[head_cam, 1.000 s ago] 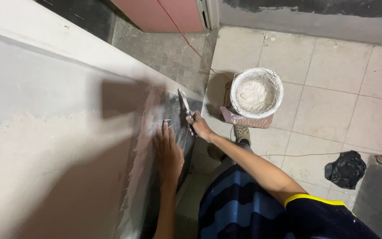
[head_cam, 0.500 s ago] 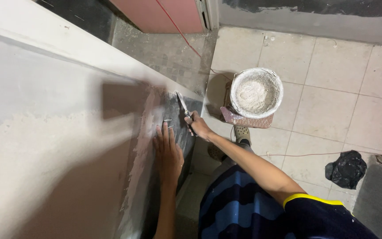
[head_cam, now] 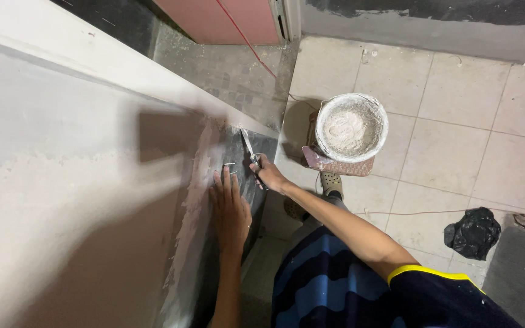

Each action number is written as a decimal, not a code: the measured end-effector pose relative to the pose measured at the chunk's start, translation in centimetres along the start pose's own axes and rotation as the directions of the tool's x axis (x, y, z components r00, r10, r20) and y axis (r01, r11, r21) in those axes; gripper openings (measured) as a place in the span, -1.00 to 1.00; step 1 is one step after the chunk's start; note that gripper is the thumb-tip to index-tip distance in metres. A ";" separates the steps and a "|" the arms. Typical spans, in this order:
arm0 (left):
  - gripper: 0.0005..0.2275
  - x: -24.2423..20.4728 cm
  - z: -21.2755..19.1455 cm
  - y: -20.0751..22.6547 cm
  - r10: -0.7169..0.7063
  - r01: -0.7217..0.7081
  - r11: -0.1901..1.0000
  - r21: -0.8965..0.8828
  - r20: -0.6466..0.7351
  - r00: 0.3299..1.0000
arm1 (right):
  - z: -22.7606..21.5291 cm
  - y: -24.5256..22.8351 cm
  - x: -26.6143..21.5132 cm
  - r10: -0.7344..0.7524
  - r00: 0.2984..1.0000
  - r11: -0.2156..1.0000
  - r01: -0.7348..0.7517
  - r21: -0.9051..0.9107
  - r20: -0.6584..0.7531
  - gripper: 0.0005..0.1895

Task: The person applies plaster along the edge of a wall using a putty knife, repeatedly scooping compound from a bucket and smoothing it onto the surface.

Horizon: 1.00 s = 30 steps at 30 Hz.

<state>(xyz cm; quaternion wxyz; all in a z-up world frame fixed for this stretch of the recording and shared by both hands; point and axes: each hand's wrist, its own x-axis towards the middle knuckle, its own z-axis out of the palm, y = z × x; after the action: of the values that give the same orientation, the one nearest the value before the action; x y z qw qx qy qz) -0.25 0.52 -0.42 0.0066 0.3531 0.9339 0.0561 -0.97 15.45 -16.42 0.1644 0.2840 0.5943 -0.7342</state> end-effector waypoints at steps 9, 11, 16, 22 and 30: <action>-0.41 0.0 -0.3 0.2 -0.012 0.013 1.000 -0.020 0.019 1.000 | -3.0 2.7 1.2 -0.113 0.991 0.992 0.116 0.045 -0.073 -0.65; -0.40 0.1 -0.3 0.2 -0.009 0.010 1.000 -0.025 0.027 1.000 | -1.9 2.3 1.4 -0.054 0.998 0.991 0.058 0.123 -0.033 -0.65; -0.41 -0.2 -0.3 0.1 -0.016 0.016 1.000 -0.021 0.024 1.000 | -1.6 2.1 0.1 -0.020 1.000 0.974 0.015 -0.226 -0.021 -0.63; -0.44 -0.5 -0.2 0.1 -0.009 0.009 0.999 -0.042 0.003 1.000 | -1.9 2.5 0.5 -0.138 0.984 0.977 0.116 -0.180 -0.114 -0.60; -0.45 -0.8 0.2 -0.5 0.029 -0.031 0.999 -0.041 -0.031 0.999 | -3.4 0.6 -1.4 -0.224 0.964 0.944 0.177 -0.278 -0.146 -0.54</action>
<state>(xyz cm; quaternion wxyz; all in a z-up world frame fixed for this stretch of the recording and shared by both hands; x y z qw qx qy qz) 0.04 -0.36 -0.66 -0.0014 0.3659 0.9271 0.0808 1.27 18.46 -16.47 0.0716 0.2613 0.7242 -0.6341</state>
